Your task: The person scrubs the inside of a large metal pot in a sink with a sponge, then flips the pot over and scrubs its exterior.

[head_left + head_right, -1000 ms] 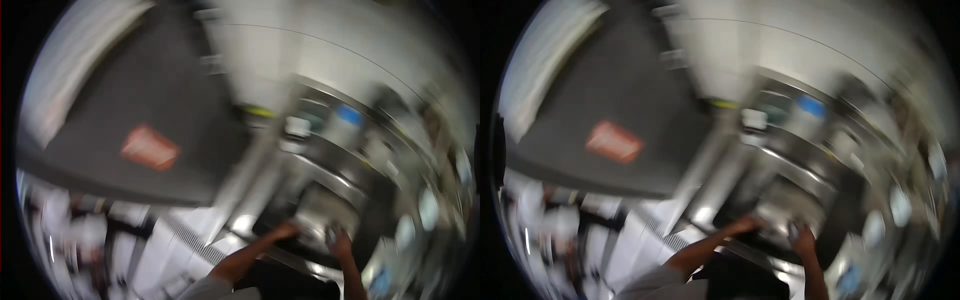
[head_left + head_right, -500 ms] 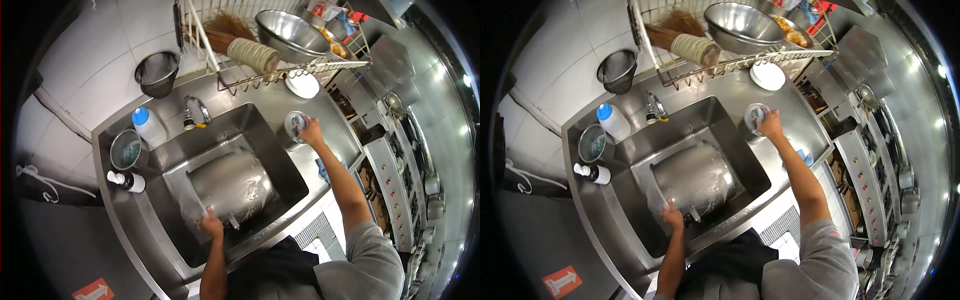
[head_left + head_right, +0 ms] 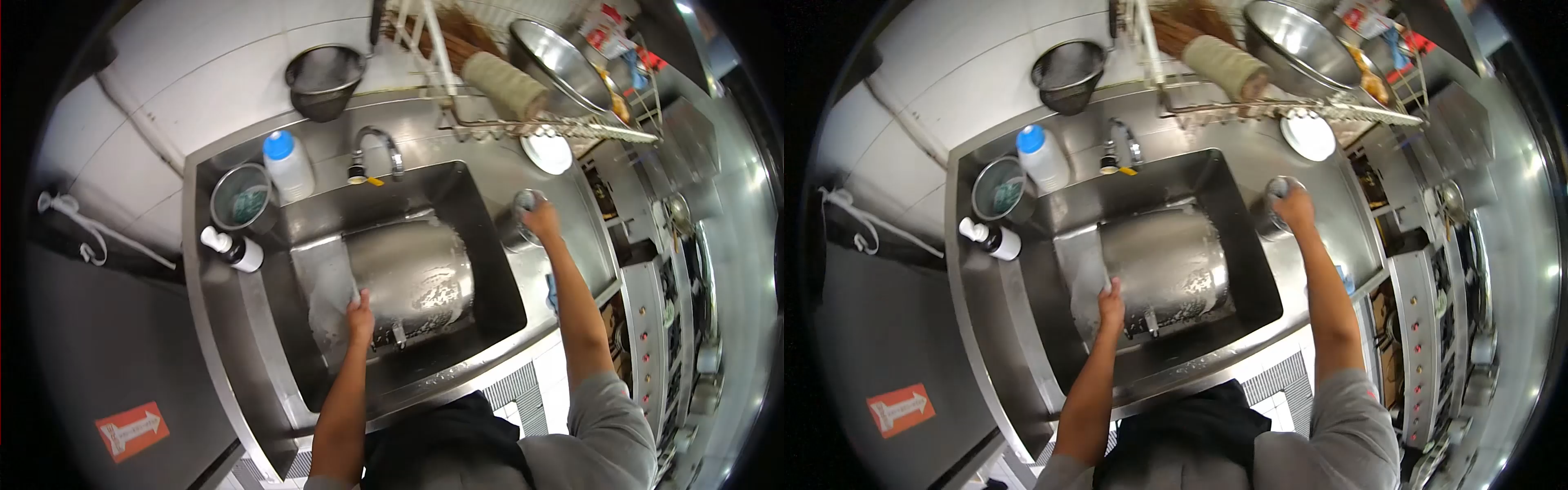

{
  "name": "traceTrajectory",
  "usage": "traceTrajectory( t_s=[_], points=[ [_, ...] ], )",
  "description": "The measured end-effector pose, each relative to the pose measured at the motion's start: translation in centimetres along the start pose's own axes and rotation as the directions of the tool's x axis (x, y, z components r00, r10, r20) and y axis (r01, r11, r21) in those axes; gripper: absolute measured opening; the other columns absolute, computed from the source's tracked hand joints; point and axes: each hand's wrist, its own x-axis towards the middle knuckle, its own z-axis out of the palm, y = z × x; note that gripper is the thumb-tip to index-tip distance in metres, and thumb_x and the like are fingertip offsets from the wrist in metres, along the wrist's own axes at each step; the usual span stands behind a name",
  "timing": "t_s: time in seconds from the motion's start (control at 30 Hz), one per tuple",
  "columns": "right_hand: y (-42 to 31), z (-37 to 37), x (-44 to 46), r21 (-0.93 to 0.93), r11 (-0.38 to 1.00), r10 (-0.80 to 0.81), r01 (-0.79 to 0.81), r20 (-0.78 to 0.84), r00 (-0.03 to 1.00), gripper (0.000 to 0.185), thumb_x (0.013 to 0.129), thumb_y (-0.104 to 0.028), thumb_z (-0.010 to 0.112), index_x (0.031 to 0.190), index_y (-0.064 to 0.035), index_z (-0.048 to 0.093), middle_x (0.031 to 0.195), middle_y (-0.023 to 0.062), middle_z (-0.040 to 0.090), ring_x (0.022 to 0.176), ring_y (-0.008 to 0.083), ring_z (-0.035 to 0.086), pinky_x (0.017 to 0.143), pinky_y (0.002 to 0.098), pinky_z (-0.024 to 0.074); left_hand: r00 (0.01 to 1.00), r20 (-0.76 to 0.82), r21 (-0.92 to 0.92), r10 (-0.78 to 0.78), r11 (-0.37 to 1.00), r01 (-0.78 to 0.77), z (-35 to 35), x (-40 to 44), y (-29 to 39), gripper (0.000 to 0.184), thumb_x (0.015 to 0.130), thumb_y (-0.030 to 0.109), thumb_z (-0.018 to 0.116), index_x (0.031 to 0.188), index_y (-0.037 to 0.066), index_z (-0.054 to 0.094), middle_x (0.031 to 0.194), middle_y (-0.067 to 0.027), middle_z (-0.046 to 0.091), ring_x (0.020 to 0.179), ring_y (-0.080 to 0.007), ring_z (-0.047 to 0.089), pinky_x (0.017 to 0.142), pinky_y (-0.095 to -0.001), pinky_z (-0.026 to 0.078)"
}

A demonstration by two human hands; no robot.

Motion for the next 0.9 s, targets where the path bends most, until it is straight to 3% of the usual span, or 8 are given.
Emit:
traceTrajectory(
  t_s=[0.27, 0.33, 0.5, 0.57, 0.67, 0.77, 0.83, 0.9],
  points=[
    [-15.3, 6.3, -15.8, 0.339, 0.755, -0.532, 0.561, -0.184, 0.827, 0.050, 0.079, -0.026, 0.075, 0.116, 0.0012, 0.055, 0.120, 0.0262, 0.051, 0.101, 0.0414, 0.057, 0.088, 0.0480, 0.0471, 0.996, 0.087, 0.219, 0.034, 0.974, -0.053, 0.0, 0.5, 3.3, 0.067, 0.093, 0.056, 0.051, 0.069, -0.006, 0.057, 0.060, -0.0170, 0.052, 0.061, -0.0235, 0.046, 0.061, -0.0436, 0.040],
    [-18.6, 14.2, -18.9, 0.414, 0.682, -0.611, 0.602, -0.130, 0.781, 0.043, 0.077, -0.017, 0.072, 0.114, -0.0012, 0.058, 0.130, 0.0257, 0.046, 0.111, 0.0392, 0.053, 0.092, 0.0515, 0.0435, 0.998, 0.033, -0.112, 0.056, 0.992, -0.052, 1.4, -0.1, 4.3, 0.064, 0.097, 0.052, 0.046, 0.073, -0.006, 0.057, 0.059, -0.0184, 0.050, 0.059, -0.0234, 0.046, 0.060, -0.0443, 0.040],
    [-18.7, 13.7, -21.5, 0.163, 0.612, -0.785, 0.774, 0.004, 0.620, 0.044, 0.076, -0.021, 0.068, 0.116, -0.0044, 0.061, 0.132, 0.0203, 0.048, 0.121, 0.0414, 0.046, 0.097, 0.0584, 0.0363, 0.996, 0.081, -0.117, -0.043, 0.992, 0.052, 0.3, -0.5, 2.8, 0.054, 0.102, 0.039, 0.038, 0.084, -0.007, 0.058, 0.069, -0.0284, 0.053, 0.061, -0.0368, 0.051, 0.061, -0.0462, 0.041],
    [-17.1, 14.7, -17.6, 0.182, 0.639, -0.723, 0.747, -0.190, 0.664, 0.035, 0.080, -0.017, 0.064, 0.112, -0.0027, 0.061, 0.128, 0.0240, 0.050, 0.117, 0.0424, 0.049, 0.094, 0.0578, 0.0385, 0.986, 0.039, 0.161, 0.165, 0.972, -0.169, 0.2, -0.9, 3.4, 0.051, 0.102, 0.033, 0.037, 0.080, -0.008, 0.057, 0.072, -0.0303, 0.055, 0.067, -0.0472, 0.054, 0.061, -0.0485, 0.041],
    [-20.2, 18.0, -8.8, 0.137, 0.948, -0.302, 0.288, 0.092, 0.949, 0.039, 0.083, -0.037, 0.060, 0.091, -0.0001, 0.070, 0.119, 0.0264, 0.058, 0.107, 0.0424, 0.057, 0.092, 0.0478, 0.0444, 0.967, -0.044, 0.159, 0.251, 0.957, -0.241, 0.7, -1.0, 3.7, 0.047, 0.102, 0.027, 0.037, 0.074, -0.007, 0.054, 0.070, -0.0303, 0.054, 0.069, -0.0506, 0.053, 0.060, -0.0519, 0.039],
    [-27.1, 19.4, -10.1, 0.107, 0.955, -0.294, 0.276, 0.256, 0.921, 0.042, 0.082, -0.040, 0.060, 0.086, 0.0008, 0.070, 0.112, 0.0237, 0.062, 0.099, 0.0391, 0.062, 0.088, 0.0446, 0.0484, 0.974, -0.045, 0.219, 0.220, 0.954, -0.206, 0.5, -1.8, 3.6, 0.045, 0.101, 0.025, 0.039, 0.072, -0.006, 0.054, 0.068, -0.0297, 0.053, 0.067, -0.0497, 0.053, 0.059, -0.0521, 0.039],
    [-26.0, 21.8, -11.9, 0.171, 0.689, -0.671, 0.705, -0.217, 0.709, 0.044, 0.080, -0.043, 0.061, 0.086, -0.0003, 0.069, 0.100, 0.0212, 0.067, 0.092, 0.0372, 0.064, 0.085, 0.0445, 0.0499, 0.980, -0.036, 0.221, 0.194, 0.958, -0.181, 0.3, -2.1, 2.9, 0.043, 0.100, 0.023, 0.040, 0.072, -0.005, 0.055, 0.068, -0.0298, 0.053, 0.067, -0.0494, 0.054, 0.059, -0.0519, 0.040],
    [-22.2, 19.4, -8.8, 0.042, 0.912, -0.409, 0.408, 0.192, 0.892, 0.046, 0.081, -0.046, 0.061, 0.088, -0.0011, 0.068, 0.099, 0.0178, 0.067, 0.087, 0.0345, 0.066, 0.084, 0.0413, 0.0515, 0.948, -0.074, 0.218, 0.309, 0.933, -0.287, 0.3, -3.0, 1.5, 0.041, 0.100, 0.022, 0.042, 0.073, -0.005, 0.057, 0.067, -0.0290, 0.054, 0.067, -0.0490, 0.055, 0.058, -0.0507, 0.040]
  ],
)
